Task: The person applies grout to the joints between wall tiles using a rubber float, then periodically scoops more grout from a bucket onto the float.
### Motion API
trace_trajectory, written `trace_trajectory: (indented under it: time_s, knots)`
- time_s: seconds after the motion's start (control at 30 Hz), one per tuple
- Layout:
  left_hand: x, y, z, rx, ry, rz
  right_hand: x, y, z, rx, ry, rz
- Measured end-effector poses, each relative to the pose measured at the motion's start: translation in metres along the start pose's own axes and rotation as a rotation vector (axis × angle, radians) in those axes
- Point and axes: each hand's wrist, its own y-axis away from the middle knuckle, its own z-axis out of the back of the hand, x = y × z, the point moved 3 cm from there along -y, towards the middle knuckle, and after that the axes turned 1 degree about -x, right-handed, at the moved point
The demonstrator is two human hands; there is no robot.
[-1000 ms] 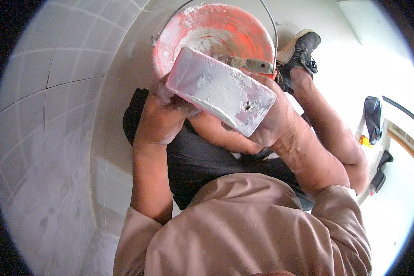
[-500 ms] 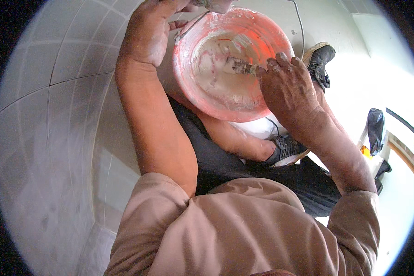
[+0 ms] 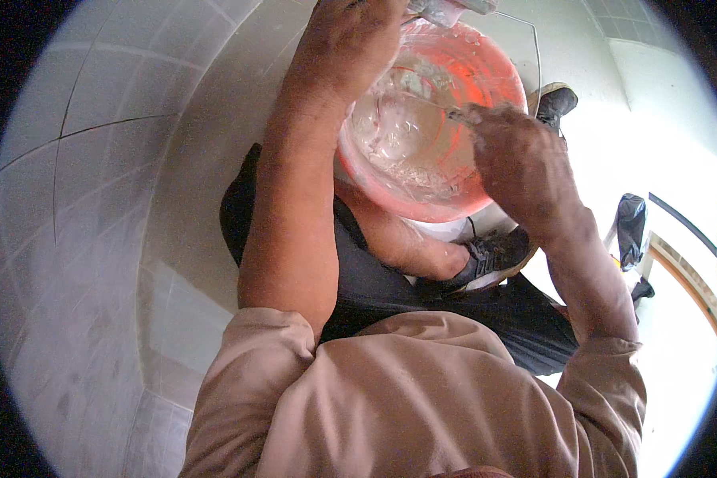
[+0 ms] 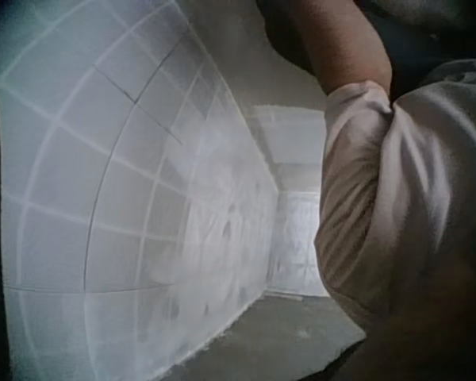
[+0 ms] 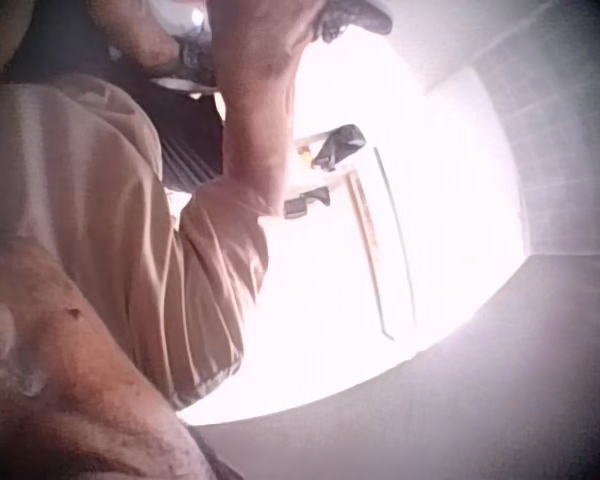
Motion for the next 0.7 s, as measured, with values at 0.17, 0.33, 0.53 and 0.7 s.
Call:
trace_trajectory:
  time_s: [0.17,0.33,0.53,0.7]
  knots:
    - [0.004,-0.006,0.008,0.048,-0.969,-0.568,-0.012,0.002,0.039,-0.114,0.006,-0.162]
    - [-0.010,0.004,-0.005,-0.071,-0.371,-0.229,-0.032,-0.004,0.033,-0.166,-0.158,-0.288]
    - [0.004,-0.001,0.001,0.004,-1.127,-0.647,-0.017,-0.019,0.013,-0.306,0.089,-0.113]
    - [0.008,-0.002,0.005,-0.029,-1.158,-0.743,-0.021,-0.032,0.005,-0.108,0.067,-0.234]
